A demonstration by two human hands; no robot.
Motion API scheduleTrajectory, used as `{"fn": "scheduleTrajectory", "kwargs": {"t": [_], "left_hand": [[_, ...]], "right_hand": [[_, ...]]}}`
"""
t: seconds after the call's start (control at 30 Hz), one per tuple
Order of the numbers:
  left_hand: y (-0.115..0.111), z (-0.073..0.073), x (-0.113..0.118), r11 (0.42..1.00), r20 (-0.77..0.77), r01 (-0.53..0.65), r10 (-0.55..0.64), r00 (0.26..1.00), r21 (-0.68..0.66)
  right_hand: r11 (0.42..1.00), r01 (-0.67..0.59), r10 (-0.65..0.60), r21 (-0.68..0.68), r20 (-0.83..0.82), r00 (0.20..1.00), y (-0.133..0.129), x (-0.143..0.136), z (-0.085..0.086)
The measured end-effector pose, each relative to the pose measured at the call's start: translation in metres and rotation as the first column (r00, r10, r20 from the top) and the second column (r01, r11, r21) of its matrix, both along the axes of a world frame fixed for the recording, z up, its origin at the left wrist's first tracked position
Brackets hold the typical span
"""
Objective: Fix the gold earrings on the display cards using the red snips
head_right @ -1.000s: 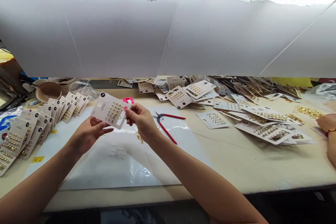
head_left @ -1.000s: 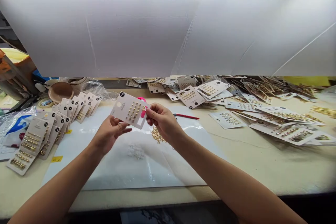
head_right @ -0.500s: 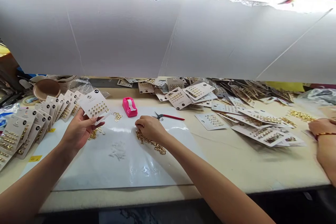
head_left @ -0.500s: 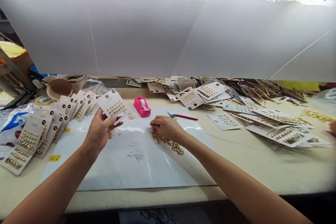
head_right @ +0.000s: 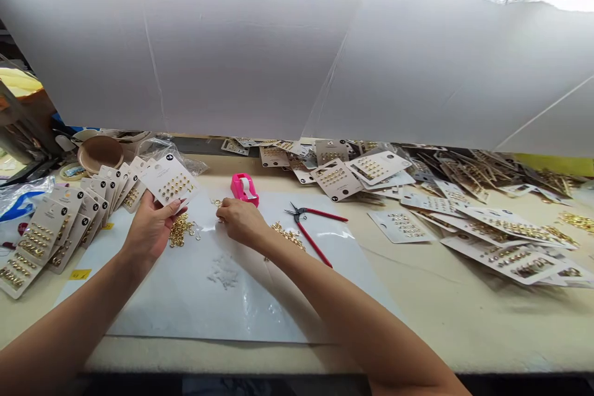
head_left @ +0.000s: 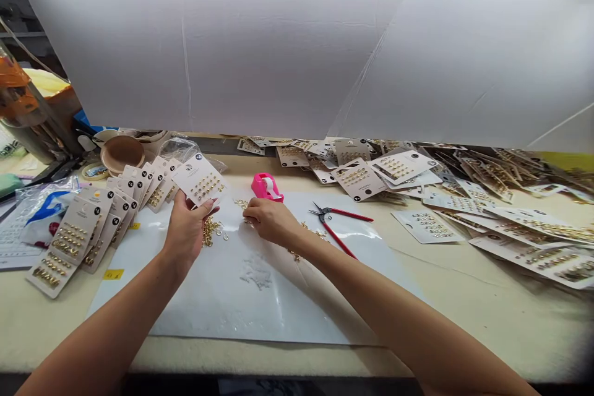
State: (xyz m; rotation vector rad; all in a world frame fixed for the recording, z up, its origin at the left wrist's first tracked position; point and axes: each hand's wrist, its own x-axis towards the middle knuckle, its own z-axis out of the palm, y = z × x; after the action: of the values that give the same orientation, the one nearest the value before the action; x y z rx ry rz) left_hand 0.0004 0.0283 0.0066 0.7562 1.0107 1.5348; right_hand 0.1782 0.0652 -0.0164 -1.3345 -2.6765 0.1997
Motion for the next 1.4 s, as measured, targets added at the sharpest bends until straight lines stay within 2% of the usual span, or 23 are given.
{"fn": "scheduleTrajectory", "kwargs": {"t": [0.17, 0.3, 0.43, 0.5, 0.57, 0.67, 0.73, 0.8, 0.93, 1.1, 1.27, 1.4], "left_hand": [[-0.001, 0.0, 0.001, 1.0, -0.011, -0.017, 0.017, 1.0, -0.011], [0.0, 0.0, 0.001, 1.0, 0.011, 0.007, -0.007, 1.0, -0.008], [-0.002, 0.002, 0.002, 0.997, 0.018, 0.065, -0.064, 0.998, -0.036], [-0.004, 0.002, 0.002, 0.994, 0.022, 0.088, -0.087, 0.996, -0.06], [-0.005, 0.001, 0.003, 0.991, 0.015, 0.116, -0.115, 0.993, -0.069], [-0.009, -0.001, 0.006, 0.982, -0.006, 0.168, -0.17, 0.985, -0.087], [-0.011, -0.002, 0.009, 0.973, -0.014, 0.201, -0.204, 0.979, -0.111], [-0.014, -0.002, 0.012, 0.968, -0.017, 0.219, -0.222, 0.975, -0.122], [-0.02, -0.001, 0.019, 0.96, -0.038, 0.245, -0.252, 0.967, -0.139], [-0.025, -0.003, 0.022, 0.956, -0.144, 0.269, -0.284, 0.948, -0.116], [-0.027, -0.004, 0.024, 0.96, -0.202, 0.264, -0.277, 0.939, -0.091], [-0.027, -0.005, 0.025, 0.965, -0.257, 0.252, -0.264, 0.93, -0.077]], "right_hand": [[0.996, -0.09, 0.089, -0.029, -0.024, 0.996, -0.018, -0.026, -0.004], [0.994, -0.109, 0.109, -0.013, -0.024, 0.994, -0.023, -0.039, -0.006], [0.997, -0.081, 0.082, 0.01, -0.074, 0.994, -0.025, -0.028, -0.004], [0.999, -0.05, 0.046, -0.018, -0.175, 0.984, -0.027, -0.016, -0.002], [0.991, -0.02, -0.035, -0.131, -0.405, 0.914, -0.031, -0.003, 0.001], [0.944, -0.034, -0.215, -0.328, -0.691, 0.69, -0.037, 0.009, 0.007], [0.94, -0.016, -0.26, -0.341, -0.745, 0.615, -0.041, 0.01, 0.012], [0.965, 0.039, -0.233, -0.261, -0.773, 0.591, -0.046, 0.007, 0.016], [0.991, 0.135, -0.087, 0.002, -0.758, 0.647, -0.054, -0.004, 0.011], [0.975, 0.201, -0.075, 0.099, -0.703, 0.707, -0.059, -0.009, -0.001], [0.936, 0.235, -0.021, 0.263, -0.625, 0.78, -0.059, -0.009, 0.0], [0.928, 0.233, -0.012, 0.291, -0.603, 0.798, -0.06, -0.009, 0.002]]}}
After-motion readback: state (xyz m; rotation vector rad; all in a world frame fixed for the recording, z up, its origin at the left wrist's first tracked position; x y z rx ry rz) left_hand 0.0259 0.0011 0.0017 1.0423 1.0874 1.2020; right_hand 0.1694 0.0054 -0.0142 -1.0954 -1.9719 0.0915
